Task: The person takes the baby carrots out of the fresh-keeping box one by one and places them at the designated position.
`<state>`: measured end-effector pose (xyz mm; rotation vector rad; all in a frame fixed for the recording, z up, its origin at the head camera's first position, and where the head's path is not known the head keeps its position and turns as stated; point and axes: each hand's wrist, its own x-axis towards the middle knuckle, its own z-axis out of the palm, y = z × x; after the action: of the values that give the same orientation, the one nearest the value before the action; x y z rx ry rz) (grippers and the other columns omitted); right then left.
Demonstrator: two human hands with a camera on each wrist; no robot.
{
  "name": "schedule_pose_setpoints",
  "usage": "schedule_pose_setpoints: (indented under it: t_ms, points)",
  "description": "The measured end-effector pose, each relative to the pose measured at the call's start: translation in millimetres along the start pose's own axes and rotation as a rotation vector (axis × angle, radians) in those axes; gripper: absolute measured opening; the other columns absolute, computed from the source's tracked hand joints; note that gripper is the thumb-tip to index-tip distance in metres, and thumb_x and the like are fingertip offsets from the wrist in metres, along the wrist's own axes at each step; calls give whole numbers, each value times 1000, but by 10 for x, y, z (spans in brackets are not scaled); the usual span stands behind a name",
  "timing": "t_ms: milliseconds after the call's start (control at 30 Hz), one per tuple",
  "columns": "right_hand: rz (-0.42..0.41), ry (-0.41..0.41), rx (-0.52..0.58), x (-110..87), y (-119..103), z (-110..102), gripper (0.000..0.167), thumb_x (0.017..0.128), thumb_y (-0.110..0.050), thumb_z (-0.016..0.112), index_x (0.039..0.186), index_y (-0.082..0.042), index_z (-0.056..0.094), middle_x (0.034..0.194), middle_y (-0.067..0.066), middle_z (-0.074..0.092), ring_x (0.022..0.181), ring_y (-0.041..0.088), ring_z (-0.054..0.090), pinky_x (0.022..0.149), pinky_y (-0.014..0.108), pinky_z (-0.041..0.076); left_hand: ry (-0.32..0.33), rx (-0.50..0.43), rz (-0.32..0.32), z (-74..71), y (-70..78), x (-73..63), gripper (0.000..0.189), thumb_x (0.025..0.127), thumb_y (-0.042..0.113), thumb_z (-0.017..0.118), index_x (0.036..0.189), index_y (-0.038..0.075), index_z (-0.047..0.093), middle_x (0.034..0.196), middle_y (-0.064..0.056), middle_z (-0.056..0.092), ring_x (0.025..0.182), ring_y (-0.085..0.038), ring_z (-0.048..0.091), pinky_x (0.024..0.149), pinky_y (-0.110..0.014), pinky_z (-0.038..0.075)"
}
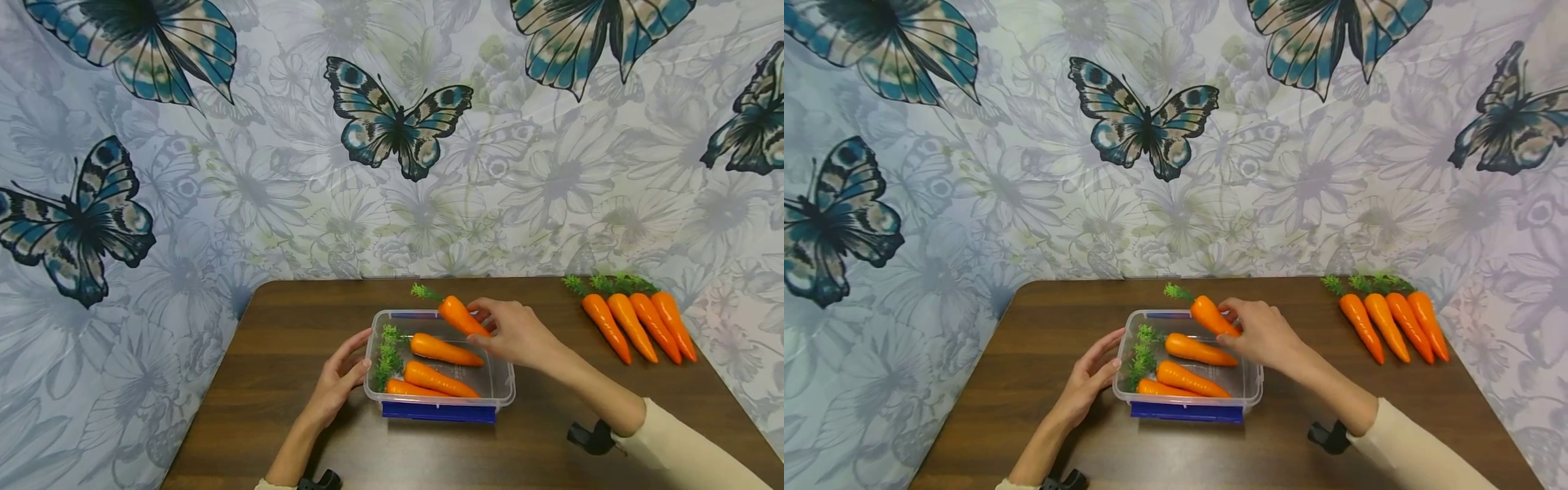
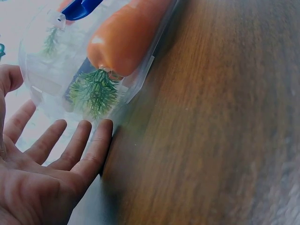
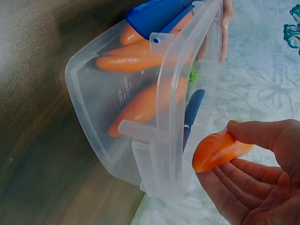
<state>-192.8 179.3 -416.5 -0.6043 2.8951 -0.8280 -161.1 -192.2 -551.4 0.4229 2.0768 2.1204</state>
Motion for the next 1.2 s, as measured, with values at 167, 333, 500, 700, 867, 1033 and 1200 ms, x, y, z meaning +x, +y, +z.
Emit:
schedule_pose_setpoints:
  t_ms: [167,333,500,700,867,1033,1200]
  points:
    - [19,38,4,-51,79,-63,51,94,-35,84,138,-14,68,116,4,81,100,20,77,86,47,62,0,-5,2,3,12,-1,58,110,11,60,165,16,43,169,-21,41,133,-31,65,96,-35,63]
    - [64,43,28,-103,180,-163,54,94,-37,83,140,-14,66,117,5,80,99,21,77,84,45,63,5,-2,0,14,38,-6,58,110,12,61,165,17,43,169,-20,41,134,-33,64,96,-36,64]
    - [106,56,43,-166,292,-262,54,96,-37,82,141,-12,66,120,9,79,100,24,77,86,49,62,7,0,-9,21,48,-12,59,109,13,61,165,17,43,170,-20,41,136,-36,63,97,-36,64]
    - [127,76,54,-233,426,-294,52,98,-36,80,141,-12,66,123,12,78,103,27,76,86,50,62,12,7,-7,21,41,-17,59,109,12,61,165,17,43,169,-20,41,134,-35,64,96,-36,64]
    - [159,83,47,-288,558,-296,55,98,-39,79,142,-10,64,125,16,77,104,30,76,87,52,62,13,14,-8,24,47,-23,59,109,13,61,165,18,43,169,-19,41,134,-35,64,97,-37,64]
    - [205,79,41,-325,701,-303,62,97,-45,79,144,-7,62,127,18,76,105,31,76,84,50,62,16,15,-13,22,45,-19,59,109,13,61,165,18,43,169,-20,42,134,-35,64,97,-36,64]
    - [233,83,57,-360,877,-278,65,98,-47,78,144,-5,60,127,21,75,106,33,76,82,48,62,22,10,-15,19,32,-12,59,109,13,62,165,18,43,168,-20,42,133,-33,65,96,-36,64]
